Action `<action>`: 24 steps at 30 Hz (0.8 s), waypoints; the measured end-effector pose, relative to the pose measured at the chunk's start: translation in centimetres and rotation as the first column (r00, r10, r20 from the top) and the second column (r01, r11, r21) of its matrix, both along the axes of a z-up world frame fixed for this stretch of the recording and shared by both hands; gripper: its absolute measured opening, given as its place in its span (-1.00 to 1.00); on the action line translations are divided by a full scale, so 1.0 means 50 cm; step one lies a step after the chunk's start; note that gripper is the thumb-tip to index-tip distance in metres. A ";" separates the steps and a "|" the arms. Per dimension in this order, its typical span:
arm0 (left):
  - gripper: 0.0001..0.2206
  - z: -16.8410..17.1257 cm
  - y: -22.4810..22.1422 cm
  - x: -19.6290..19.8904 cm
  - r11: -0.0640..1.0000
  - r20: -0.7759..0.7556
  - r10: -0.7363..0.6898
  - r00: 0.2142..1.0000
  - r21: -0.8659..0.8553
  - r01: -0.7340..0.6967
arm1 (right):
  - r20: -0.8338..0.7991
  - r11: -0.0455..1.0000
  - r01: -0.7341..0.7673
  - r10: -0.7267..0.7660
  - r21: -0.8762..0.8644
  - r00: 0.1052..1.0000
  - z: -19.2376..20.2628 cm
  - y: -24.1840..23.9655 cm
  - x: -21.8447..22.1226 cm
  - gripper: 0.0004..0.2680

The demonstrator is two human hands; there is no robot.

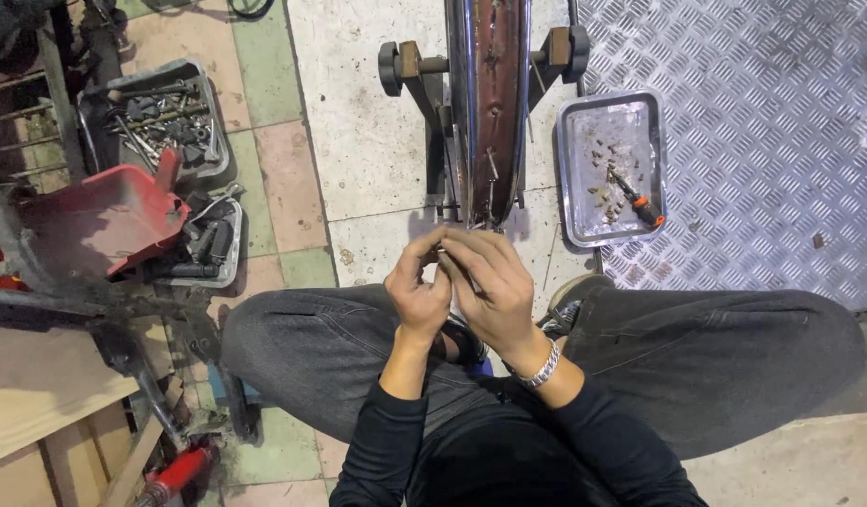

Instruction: Tightening the spokes on a motorcycle wheel rim using a specialized wrench.

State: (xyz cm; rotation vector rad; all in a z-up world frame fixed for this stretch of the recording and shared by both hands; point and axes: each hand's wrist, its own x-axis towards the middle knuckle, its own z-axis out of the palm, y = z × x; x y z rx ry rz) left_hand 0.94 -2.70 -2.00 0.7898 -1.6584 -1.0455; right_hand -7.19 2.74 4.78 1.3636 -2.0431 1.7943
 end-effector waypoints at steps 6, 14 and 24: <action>-0.90 0.029 -0.024 0.011 0.983 0.128 -0.156 0.980 0.121 0.140 | 0.572 0.969 -0.026 -0.123 0.245 0.811 -0.090 0.093 -0.012 -0.92; -0.89 -0.048 -0.008 -0.004 0.946 0.245 -0.279 0.929 0.234 0.223 | 0.985 0.982 -0.166 -0.108 0.085 -0.133 -0.180 0.085 -0.021 -0.75; -0.87 -0.011 0.011 -0.030 0.922 0.184 -0.267 0.946 0.334 0.195 | 0.912 0.970 0.222 -0.177 0.099 0.369 -0.138 0.117 -0.080 -0.86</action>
